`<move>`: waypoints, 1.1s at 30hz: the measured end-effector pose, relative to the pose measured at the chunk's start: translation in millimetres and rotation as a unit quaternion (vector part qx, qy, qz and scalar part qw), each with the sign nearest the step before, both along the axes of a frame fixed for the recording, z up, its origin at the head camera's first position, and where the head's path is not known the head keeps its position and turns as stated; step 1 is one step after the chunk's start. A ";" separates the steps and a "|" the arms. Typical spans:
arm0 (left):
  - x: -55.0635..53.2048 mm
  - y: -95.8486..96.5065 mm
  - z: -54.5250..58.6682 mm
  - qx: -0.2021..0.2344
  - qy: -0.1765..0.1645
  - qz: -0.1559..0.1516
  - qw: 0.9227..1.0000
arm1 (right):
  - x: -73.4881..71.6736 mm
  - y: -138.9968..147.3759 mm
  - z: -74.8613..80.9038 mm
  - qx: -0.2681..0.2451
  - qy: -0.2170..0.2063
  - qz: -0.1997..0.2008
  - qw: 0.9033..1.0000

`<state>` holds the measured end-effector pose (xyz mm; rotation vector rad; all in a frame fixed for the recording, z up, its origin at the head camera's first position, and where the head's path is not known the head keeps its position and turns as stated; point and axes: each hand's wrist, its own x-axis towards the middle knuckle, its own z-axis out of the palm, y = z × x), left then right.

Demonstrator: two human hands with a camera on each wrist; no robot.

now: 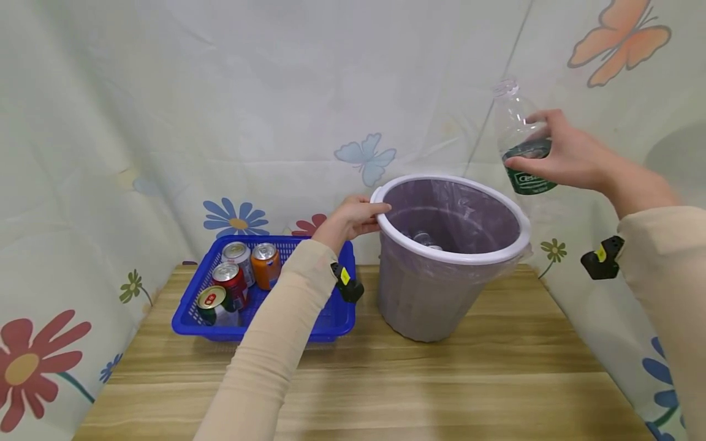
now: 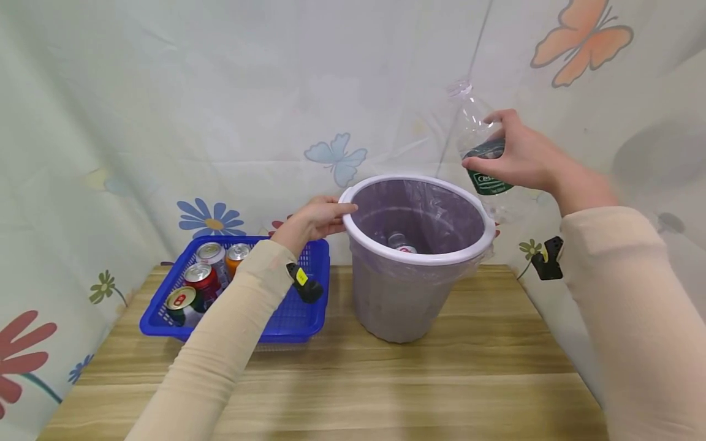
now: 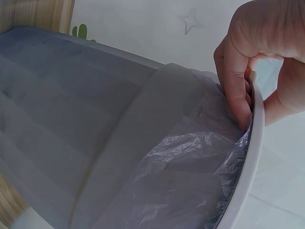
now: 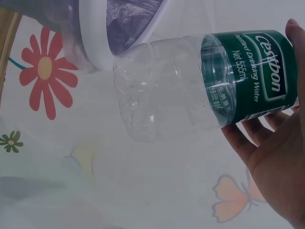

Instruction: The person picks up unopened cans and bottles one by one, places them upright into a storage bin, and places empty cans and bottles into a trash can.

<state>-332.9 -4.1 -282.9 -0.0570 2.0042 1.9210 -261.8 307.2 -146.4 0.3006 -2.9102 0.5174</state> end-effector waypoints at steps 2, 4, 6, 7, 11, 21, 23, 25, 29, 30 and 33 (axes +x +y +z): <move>0.0 0.2 0.1 0.001 0.001 0.000 1.000 | -1.0 -3.5 -0.6 0.002 0.000 0.002 1.000; -0.1 0.4 0.4 0.002 -0.001 -0.001 1.000 | -1.9 -7.2 -1.3 0.002 0.000 0.006 1.000; 0.1 0.4 1.1 0.001 -0.002 -0.002 1.000 | -3.0 -11.3 -2.0 0.004 0.000 0.012 1.000; 0.1 0.3 1.3 0.000 -0.003 -0.002 1.000 | -3.6 -13.4 -2.2 0.004 -0.001 0.015 1.000; 0.4 -0.3 2.4 0.001 -0.007 -0.002 1.000 | -5.3 -22.2 -3.2 0.009 -0.005 0.030 1.000; 0.3 0.2 1.6 -0.002 -0.005 -0.002 1.000 | -3.9 -36.8 -12.1 0.011 -0.015 0.067 0.998; -0.1 0.3 1.3 -0.003 -0.005 -0.002 1.000 | -3.5 -38.4 -13.1 0.013 -0.014 0.073 0.997; -0.2 0.3 1.2 -0.004 -0.004 -0.002 1.000 | -3.4 -39.9 -14.1 0.013 -0.016 0.078 0.997; -0.2 0.3 1.1 -0.005 -0.005 -0.003 1.000 | -3.3 -43.4 -15.6 0.012 -0.023 0.091 0.996; -0.2 0.4 1.0 -0.006 -0.004 -0.003 1.000 | -3.4 -44.5 -16.0 0.012 -0.025 0.093 0.995; 0.4 0.0 1.2 -0.009 -0.003 -0.002 1.000 | -3.6 -48.0 -16.9 0.014 -0.031 0.098 0.995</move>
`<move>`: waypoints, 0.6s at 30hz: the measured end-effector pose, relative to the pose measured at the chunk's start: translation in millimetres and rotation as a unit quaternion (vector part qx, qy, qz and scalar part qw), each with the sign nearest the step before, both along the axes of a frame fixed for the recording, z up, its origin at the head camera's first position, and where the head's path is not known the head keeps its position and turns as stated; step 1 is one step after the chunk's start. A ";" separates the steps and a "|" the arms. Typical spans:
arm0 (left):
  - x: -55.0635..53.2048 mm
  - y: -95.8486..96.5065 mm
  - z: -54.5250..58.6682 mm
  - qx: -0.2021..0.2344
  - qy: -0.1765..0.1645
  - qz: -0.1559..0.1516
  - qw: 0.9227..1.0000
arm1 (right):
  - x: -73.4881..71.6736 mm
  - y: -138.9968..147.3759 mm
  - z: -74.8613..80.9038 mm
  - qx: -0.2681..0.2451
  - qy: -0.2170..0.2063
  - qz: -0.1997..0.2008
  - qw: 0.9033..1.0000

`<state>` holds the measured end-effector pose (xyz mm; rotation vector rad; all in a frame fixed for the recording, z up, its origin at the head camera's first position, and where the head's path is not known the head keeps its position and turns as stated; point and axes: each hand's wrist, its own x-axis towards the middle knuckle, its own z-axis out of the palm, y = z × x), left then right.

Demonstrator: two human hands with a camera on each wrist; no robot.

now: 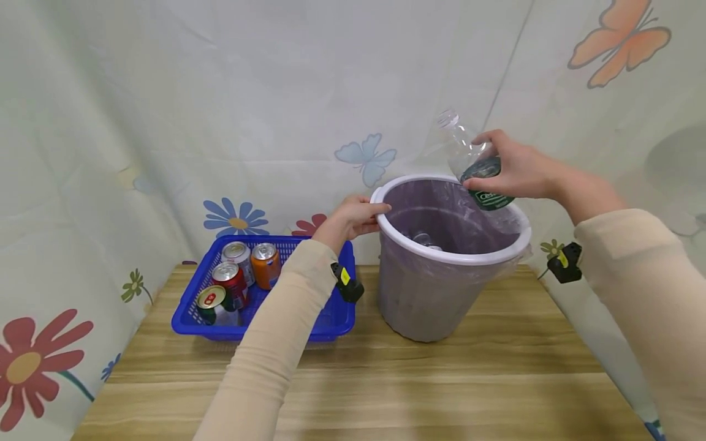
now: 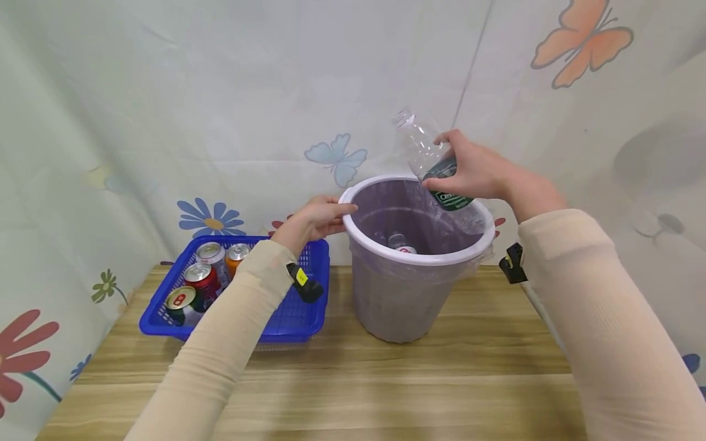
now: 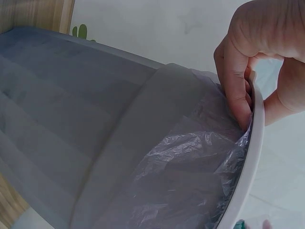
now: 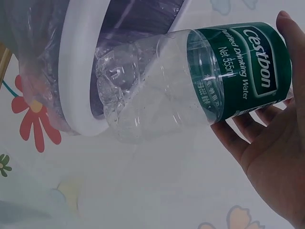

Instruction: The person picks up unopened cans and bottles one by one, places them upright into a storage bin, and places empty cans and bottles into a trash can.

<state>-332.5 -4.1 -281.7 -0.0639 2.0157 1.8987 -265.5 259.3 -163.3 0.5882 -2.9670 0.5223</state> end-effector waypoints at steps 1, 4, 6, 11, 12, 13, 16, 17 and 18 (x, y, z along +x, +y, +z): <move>0.3 -0.1 0.1 0.000 0.000 0.000 1.000 | -0.1 -1.1 -0.3 0.001 -0.001 0.001 1.000; 1.1 -0.5 0.2 0.001 0.001 -0.001 1.000 | -0.7 -3.6 -1.4 0.009 -0.006 0.000 1.000; 1.4 -0.6 0.1 0.001 0.002 -0.003 1.000 | -1.2 -4.7 -2.1 0.016 -0.002 0.000 1.000; 2.0 -0.9 0.1 0.000 0.005 -0.005 1.000 | -3.9 -7.7 -4.1 0.020 0.006 0.013 1.000; 2.0 -0.9 0.2 0.000 0.005 -0.005 1.000 | -4.4 -8.5 -4.6 0.019 0.004 0.016 1.000; 2.1 -0.9 0.4 0.001 0.005 -0.005 1.000 | -4.8 -9.4 -5.1 0.018 0.004 0.020 1.000; 2.2 -0.9 0.6 0.002 0.004 -0.004 1.000 | -5.8 -12.2 -6.8 0.016 0.000 0.029 0.999; 2.2 -1.0 0.7 0.003 0.004 -0.004 1.000 | -5.7 -13.1 -7.3 0.017 -0.001 0.031 0.999; 2.2 -0.9 0.6 0.003 0.003 -0.004 1.000 | -5.6 -14.0 -7.7 0.018 -0.004 0.033 0.999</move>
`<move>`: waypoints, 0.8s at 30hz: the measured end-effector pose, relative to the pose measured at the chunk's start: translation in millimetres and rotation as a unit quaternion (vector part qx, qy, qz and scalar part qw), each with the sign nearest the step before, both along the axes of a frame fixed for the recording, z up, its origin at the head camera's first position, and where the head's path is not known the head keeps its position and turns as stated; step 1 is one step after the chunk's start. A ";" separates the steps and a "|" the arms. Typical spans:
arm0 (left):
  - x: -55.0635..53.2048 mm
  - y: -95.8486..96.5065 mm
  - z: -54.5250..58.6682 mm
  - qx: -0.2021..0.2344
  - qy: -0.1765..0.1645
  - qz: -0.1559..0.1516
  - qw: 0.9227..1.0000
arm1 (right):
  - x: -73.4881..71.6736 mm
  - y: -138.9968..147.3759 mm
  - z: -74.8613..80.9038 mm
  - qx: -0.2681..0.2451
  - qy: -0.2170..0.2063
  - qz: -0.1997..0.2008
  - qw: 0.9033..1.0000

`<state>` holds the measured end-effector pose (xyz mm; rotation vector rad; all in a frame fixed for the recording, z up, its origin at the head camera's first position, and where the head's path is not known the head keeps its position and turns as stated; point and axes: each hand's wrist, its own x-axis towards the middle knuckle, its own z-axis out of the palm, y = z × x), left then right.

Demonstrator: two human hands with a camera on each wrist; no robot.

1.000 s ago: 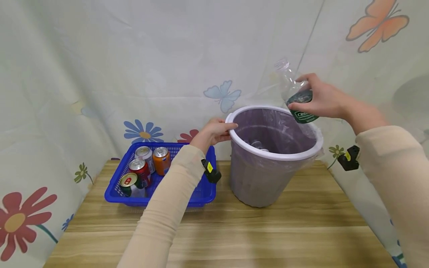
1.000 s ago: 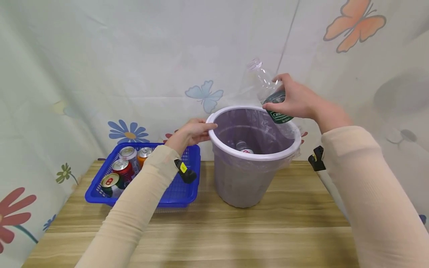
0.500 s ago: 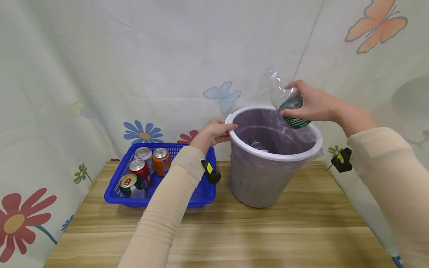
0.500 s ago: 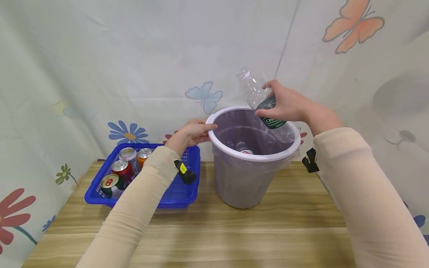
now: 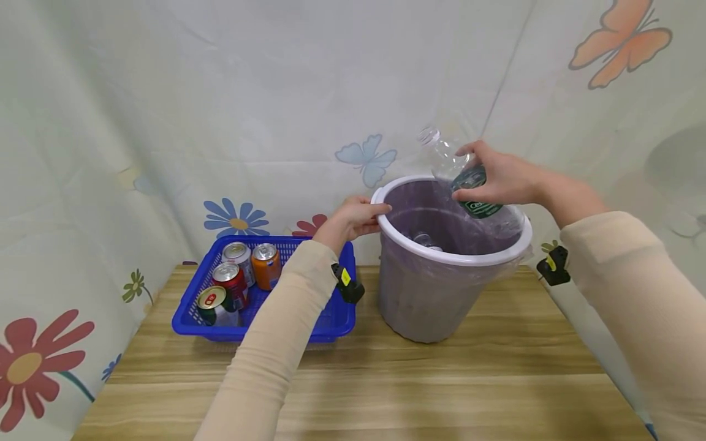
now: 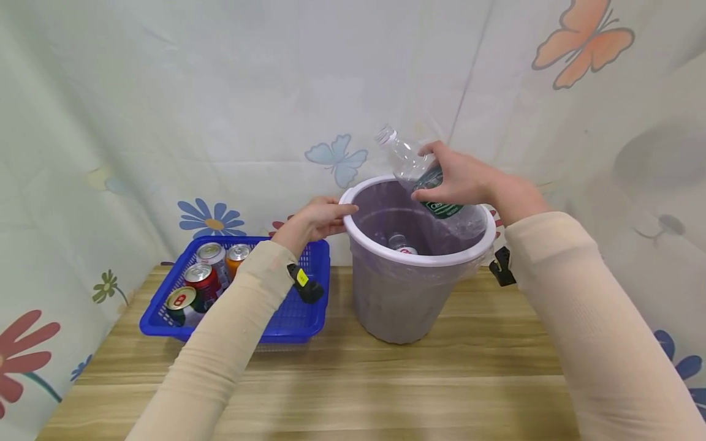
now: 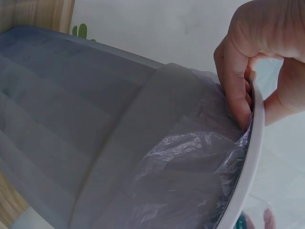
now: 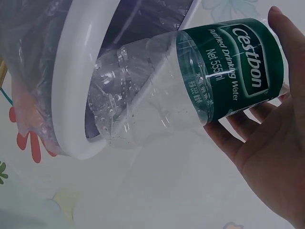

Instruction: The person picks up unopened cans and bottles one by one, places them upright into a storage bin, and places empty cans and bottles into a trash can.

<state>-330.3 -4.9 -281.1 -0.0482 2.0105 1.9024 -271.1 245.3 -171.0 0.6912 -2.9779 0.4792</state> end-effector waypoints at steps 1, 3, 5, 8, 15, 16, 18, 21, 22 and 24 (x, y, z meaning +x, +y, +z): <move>0.1 0.1 0.1 0.001 -0.001 0.000 1.000 | 0.0 -0.8 -0.4 0.000 -0.002 0.002 1.000; 0.0 0.3 0.1 0.003 -0.002 0.000 1.000 | 0.0 -2.2 -1.0 0.003 -0.008 0.004 1.000; 0.1 0.7 0.3 0.005 -0.003 0.001 1.000 | 0.1 -3.1 -1.7 0.003 -0.016 0.004 1.000; 0.2 1.5 0.8 0.006 -0.004 0.003 1.000 | -0.8 -4.0 -3.6 0.003 -0.026 0.003 1.000; -0.4 2.2 0.6 0.006 -0.005 0.002 1.000 | -3.3 -4.0 -9.0 0.006 -0.029 0.003 1.000; -0.7 2.1 0.5 0.005 -0.005 0.002 1.000 | -3.6 -4.2 -9.5 0.008 -0.028 0.002 1.000; -1.3 1.9 0.2 0.004 -0.005 0.003 1.000 | -4.5 -4.6 -10.6 0.009 -0.024 0.001 1.000; -1.6 1.6 0.1 0.004 -0.004 0.003 1.000 | -5.3 -4.8 -13.0 0.011 -0.018 -0.004 1.000; -1.4 1.5 0.1 0.004 -0.004 0.003 1.000 | -5.6 -4.8 -14.1 0.011 -0.015 -0.004 1.000; -1.0 1.4 0.2 0.004 -0.004 0.003 1.000 | -6.0 -4.7 -16.0 0.010 -0.013 -0.005 1.000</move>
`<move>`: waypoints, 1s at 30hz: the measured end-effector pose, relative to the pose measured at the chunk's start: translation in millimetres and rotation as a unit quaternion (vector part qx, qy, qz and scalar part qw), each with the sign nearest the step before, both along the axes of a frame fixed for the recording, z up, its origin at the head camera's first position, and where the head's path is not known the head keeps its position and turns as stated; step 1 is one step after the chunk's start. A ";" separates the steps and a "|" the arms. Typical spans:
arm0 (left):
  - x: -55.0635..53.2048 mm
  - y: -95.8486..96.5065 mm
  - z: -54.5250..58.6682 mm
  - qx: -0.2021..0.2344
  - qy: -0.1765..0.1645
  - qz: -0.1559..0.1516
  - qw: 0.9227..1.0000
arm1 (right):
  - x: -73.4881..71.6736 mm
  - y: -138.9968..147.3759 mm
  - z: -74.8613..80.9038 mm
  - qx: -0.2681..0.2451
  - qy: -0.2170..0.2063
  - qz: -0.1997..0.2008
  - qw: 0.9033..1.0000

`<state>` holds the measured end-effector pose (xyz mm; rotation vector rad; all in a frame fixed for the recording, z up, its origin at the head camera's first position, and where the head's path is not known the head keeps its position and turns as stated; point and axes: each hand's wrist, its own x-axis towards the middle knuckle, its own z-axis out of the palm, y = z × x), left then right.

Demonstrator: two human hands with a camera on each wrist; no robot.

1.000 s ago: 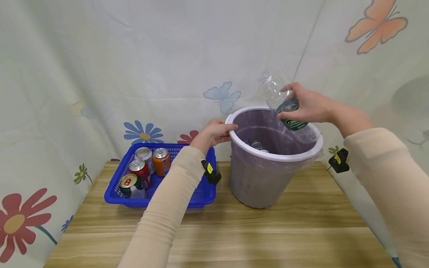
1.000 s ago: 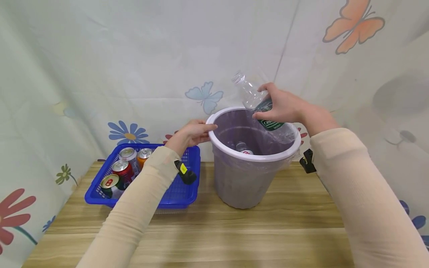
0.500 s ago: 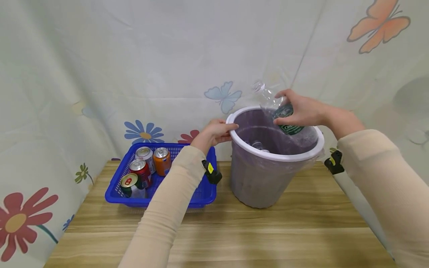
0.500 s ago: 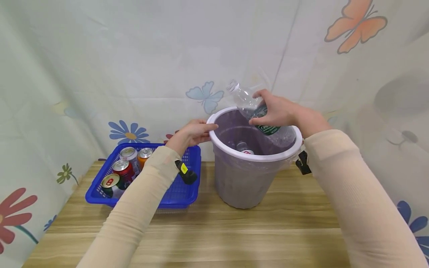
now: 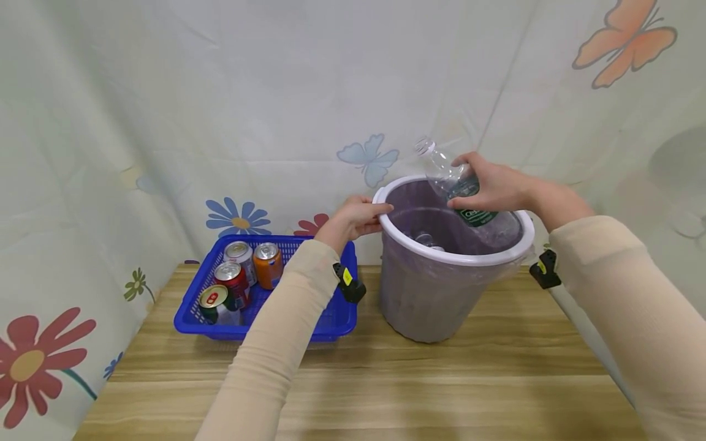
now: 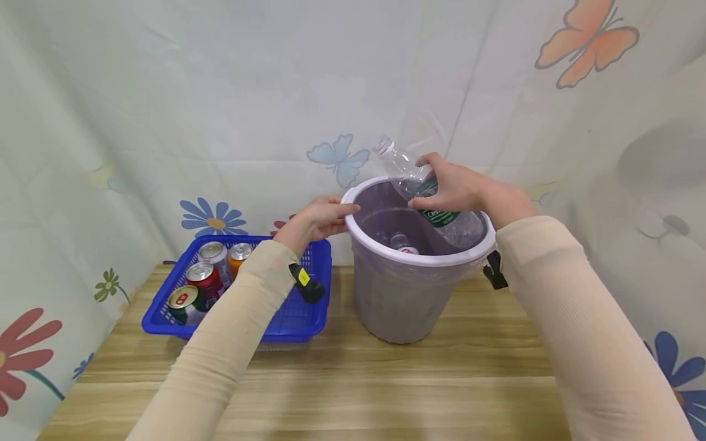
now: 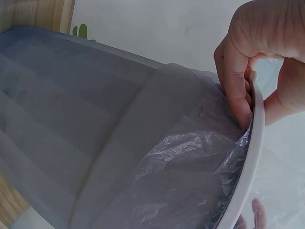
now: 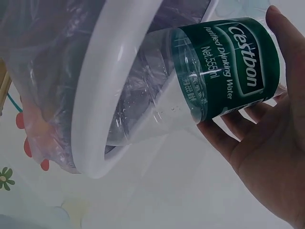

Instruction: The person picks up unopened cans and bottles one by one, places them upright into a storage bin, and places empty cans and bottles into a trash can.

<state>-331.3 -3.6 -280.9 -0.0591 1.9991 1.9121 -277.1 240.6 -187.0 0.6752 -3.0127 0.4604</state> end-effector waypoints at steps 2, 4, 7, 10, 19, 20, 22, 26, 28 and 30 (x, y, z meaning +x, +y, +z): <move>0.5 -0.1 0.1 0.001 0.000 0.000 1.000 | -0.6 0.0 -1.7 -0.001 0.001 -0.002 1.000; 0.9 -0.5 0.1 0.002 0.000 -0.001 1.000 | -1.8 0.2 -3.3 -0.002 0.000 -0.002 1.000; 1.0 -1.0 -0.1 0.003 0.000 -0.001 1.000 | -2.8 0.3 -5.2 -0.001 -0.003 -0.005 1.000; 0.8 -1.0 -0.6 0.004 0.000 0.000 1.000 | -3.8 0.3 -7.1 0.000 -0.003 -0.005 1.000; 1.4 -0.8 -2.7 -0.002 0.011 -0.007 1.000 | -4.5 -0.6 -10.1 0.001 -0.020 -0.007 1.000; 1.3 -1.0 -2.8 -0.002 0.012 -0.007 1.000 | -4.5 -0.6 -10.3 0.000 -0.022 -0.007 1.000; 1.4 -1.2 -2.7 -0.004 0.013 -0.006 1.000 | -4.6 -0.6 -11.2 -0.001 -0.025 -0.006 1.000; 1.4 -1.7 -2.5 -0.005 0.014 -0.006 1.000 | -5.4 0.4 -13.3 0.000 -0.025 -0.006 1.000; 1.6 -1.8 -2.4 -0.007 0.013 -0.006 1.000 | -5.9 1.0 -14.3 0.002 -0.023 -0.007 1.000; 1.6 -1.9 -2.4 -0.008 0.013 -0.005 1.000 | -6.3 1.5 -15.1 0.003 -0.020 -0.007 1.000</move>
